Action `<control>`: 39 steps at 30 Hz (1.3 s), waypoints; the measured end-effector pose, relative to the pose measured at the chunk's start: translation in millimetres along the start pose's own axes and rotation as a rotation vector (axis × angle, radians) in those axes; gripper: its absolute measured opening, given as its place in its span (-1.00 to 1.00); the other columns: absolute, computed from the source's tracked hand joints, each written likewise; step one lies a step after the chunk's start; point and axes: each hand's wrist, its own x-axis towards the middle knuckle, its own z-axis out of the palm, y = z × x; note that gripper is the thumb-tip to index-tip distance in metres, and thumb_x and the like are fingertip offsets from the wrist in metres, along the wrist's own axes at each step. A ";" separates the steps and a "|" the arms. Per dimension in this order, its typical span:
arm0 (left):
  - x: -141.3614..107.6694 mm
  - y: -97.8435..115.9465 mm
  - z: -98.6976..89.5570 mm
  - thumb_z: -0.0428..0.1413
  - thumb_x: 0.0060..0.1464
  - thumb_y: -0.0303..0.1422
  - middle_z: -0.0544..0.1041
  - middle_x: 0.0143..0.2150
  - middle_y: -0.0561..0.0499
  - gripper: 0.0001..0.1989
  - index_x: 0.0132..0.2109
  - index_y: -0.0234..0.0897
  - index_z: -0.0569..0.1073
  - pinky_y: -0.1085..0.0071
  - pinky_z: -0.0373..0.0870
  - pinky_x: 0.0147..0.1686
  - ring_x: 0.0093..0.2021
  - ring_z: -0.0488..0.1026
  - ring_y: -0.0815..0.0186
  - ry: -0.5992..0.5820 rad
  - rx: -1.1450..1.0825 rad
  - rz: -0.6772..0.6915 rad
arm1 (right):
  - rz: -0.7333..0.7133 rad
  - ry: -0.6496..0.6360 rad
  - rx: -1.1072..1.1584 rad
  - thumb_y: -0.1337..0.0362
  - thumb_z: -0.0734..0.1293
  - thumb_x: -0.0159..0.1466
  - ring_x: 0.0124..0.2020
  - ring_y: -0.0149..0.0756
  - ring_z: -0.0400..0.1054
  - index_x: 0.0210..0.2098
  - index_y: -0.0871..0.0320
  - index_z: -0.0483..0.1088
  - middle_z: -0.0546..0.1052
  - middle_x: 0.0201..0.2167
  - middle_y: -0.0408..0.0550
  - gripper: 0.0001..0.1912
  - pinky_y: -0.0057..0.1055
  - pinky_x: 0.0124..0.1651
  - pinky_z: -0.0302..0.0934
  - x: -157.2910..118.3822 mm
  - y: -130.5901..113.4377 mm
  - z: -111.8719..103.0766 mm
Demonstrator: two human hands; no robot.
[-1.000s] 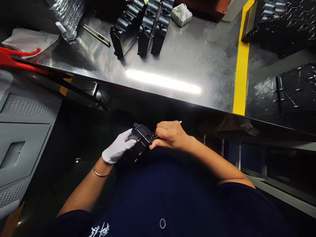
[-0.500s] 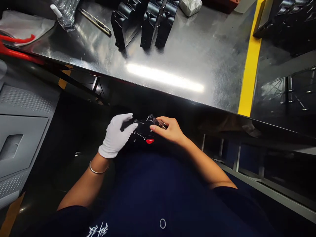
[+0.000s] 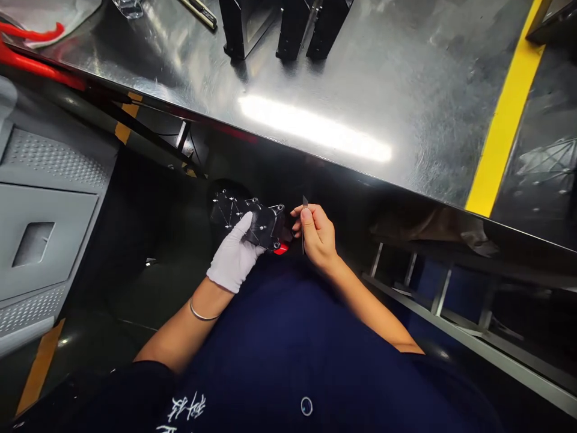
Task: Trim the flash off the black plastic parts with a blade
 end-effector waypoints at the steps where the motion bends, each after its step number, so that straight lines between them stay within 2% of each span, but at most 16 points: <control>1: -1.3 1.1 -0.4 0.08 0.24 -0.40 0.59 -0.08 -0.13 -0.81 -0.10 -0.39 0.53 0.43 0.58 -0.23 -0.17 0.58 0.28 -0.010 0.008 -0.013 | -0.074 -0.001 -0.055 -0.11 0.09 0.38 -0.43 -0.72 0.22 -0.08 0.31 0.39 0.41 -0.28 -0.02 -0.42 -0.72 -0.35 0.21 0.5 0.7 -1.6; 4: -4.9 1.8 -1.2 0.07 0.25 -0.40 0.59 -0.08 -0.14 -0.79 -0.06 -0.37 0.53 0.37 0.59 -0.20 -0.15 0.58 0.25 0.002 0.011 -0.036 | -0.198 0.057 -0.154 0.00 0.14 0.39 -0.38 -0.69 0.23 -0.03 0.28 0.45 0.38 -0.39 -0.05 -0.50 -0.68 -0.27 0.21 -0.3 -0.6 -1.7; 6: -6.9 1.1 -0.3 0.05 0.26 -0.40 0.60 -0.09 -0.12 -0.79 -0.06 -0.36 0.53 0.33 0.59 -0.18 -0.16 0.59 0.25 0.008 0.000 -0.050 | -0.189 0.088 -0.126 0.01 0.16 0.38 -0.34 -0.68 0.25 -0.02 0.27 0.47 0.36 -0.39 -0.05 -0.52 -0.68 -0.24 0.22 -2.3 -3.9 0.7; 8: -8.0 0.3 1.2 0.05 0.26 -0.42 0.60 -0.10 -0.11 -0.80 -0.06 -0.37 0.52 0.31 0.59 -0.17 -0.17 0.59 0.26 0.016 -0.015 -0.069 | -0.157 0.060 -0.062 0.00 0.19 0.36 -0.33 -0.68 0.25 -0.04 0.27 0.48 0.37 -0.35 -0.05 -0.52 -0.68 -0.25 0.23 -4.6 -7.3 3.4; 12: -8.7 -1.6 3.7 0.02 0.28 -0.43 0.61 -0.14 -0.11 -0.79 -0.06 -0.41 0.52 0.33 0.58 -0.11 -0.18 0.60 0.28 0.020 -0.028 -0.104 | -0.089 -0.002 0.047 -0.06 0.27 0.28 -0.45 -0.72 0.18 -0.22 0.32 0.44 0.35 -0.39 -0.07 -0.51 -0.68 -0.38 0.15 -7.8 -10.7 5.8; 16: -12.3 -2.7 5.0 -0.01 0.30 -0.42 0.61 -0.12 -0.17 -0.76 -0.06 -0.46 0.51 0.25 0.53 0.01 -0.17 0.60 0.24 0.010 -0.002 -0.116 | -0.109 -0.012 0.117 -0.10 0.32 0.22 -0.43 -0.69 0.22 -0.36 0.34 0.36 0.36 -0.40 -0.06 -0.48 -0.68 -0.38 0.15 -4.9 -7.6 1.9; 19: -19.7 -1.9 8.3 -0.02 0.30 -0.43 0.62 -0.15 -0.17 -0.74 -0.03 -0.47 0.52 0.23 0.53 0.01 -0.20 0.60 0.23 0.036 0.008 -0.152 | -0.094 0.088 0.127 -0.12 0.35 0.18 -0.39 -0.67 0.25 -0.40 0.34 0.34 0.37 -0.41 -0.06 -0.46 -0.68 -0.34 0.19 1.3 -2.1 -5.9; 22: -27.2 -0.2 13.1 -0.02 0.27 -0.52 0.63 -0.26 -0.07 -0.71 0.04 -0.43 0.51 0.42 0.53 -0.01 -0.30 0.60 0.35 0.140 -0.005 -0.178 | -0.091 0.198 0.136 -0.11 0.38 0.15 -0.39 -0.67 0.25 -0.44 0.34 0.33 0.37 -0.45 -0.07 -0.46 -0.69 -0.31 0.20 3.7 0.1 -15.3; 24: -28.8 1.2 15.1 -0.01 0.26 -0.55 0.63 -0.28 -0.03 -0.69 0.08 -0.41 0.50 0.53 0.52 -0.05 -0.31 0.59 0.41 0.161 -0.018 -0.166 | -0.123 0.123 0.130 -0.06 0.37 0.19 -0.39 -0.67 0.26 -0.44 0.35 0.34 0.37 -0.45 -0.07 -0.50 -0.69 -0.31 0.21 0.0 -2.9 -19.8; 28: -24.3 3.1 14.1 -0.01 0.27 -0.51 0.62 -0.24 -0.07 -0.73 0.01 -0.42 0.53 0.54 0.54 -0.12 -0.27 0.59 0.38 0.147 -0.024 -0.140 | -0.196 -0.064 0.120 0.02 0.33 0.25 -0.41 -0.66 0.27 -0.38 0.35 0.38 0.39 -0.42 -0.03 -0.58 -0.67 -0.35 0.19 -11.9 -14.8 -21.7; 32: -20.7 2.3 13.1 0.02 0.24 -0.52 0.62 -0.23 -0.07 -0.75 -0.02 -0.43 0.54 0.49 0.55 -0.11 -0.28 0.59 0.36 0.169 0.001 -0.118 | -0.205 -0.079 0.106 0.02 0.32 0.25 -0.43 -0.66 0.26 -0.37 0.34 0.40 0.39 -0.42 -0.02 -0.58 -0.68 -0.39 0.17 -15.3 -20.8 -18.5; 35: -20.2 2.1 12.6 0.02 0.23 -0.53 0.62 -0.24 -0.07 -0.73 0.01 -0.42 0.53 0.50 0.55 -0.13 -0.29 0.59 0.37 0.169 0.012 -0.120 | -0.200 -0.094 0.083 -0.02 0.31 0.25 -0.44 -0.66 0.26 -0.36 0.34 0.41 0.40 -0.42 -0.01 -0.55 -0.68 -0.39 0.16 -13.0 -19.6 -16.1; 37: -20.8 3.0 8.9 0.01 0.22 -0.55 0.62 -0.25 -0.06 -0.75 -0.05 -0.42 0.54 0.52 0.55 -0.14 -0.29 0.58 0.39 0.165 0.025 -0.122 | -0.190 -0.097 0.069 -0.03 0.31 0.25 -0.43 -0.65 0.27 -0.36 0.34 0.41 0.40 -0.40 0.00 -0.53 -0.67 -0.37 0.18 -10.8 -16.7 -15.5; 39: -22.3 4.7 1.5 0.07 0.16 -0.56 0.62 -0.29 -0.06 -0.81 -0.17 -0.41 0.57 0.50 0.55 -0.17 -0.31 0.58 0.36 0.089 0.092 -0.132 | -0.161 -0.067 0.047 -0.04 0.32 0.24 -0.41 -0.65 0.28 -0.37 0.35 0.42 0.42 -0.39 0.00 -0.52 -0.68 -0.34 0.19 -8.8 -13.6 -17.0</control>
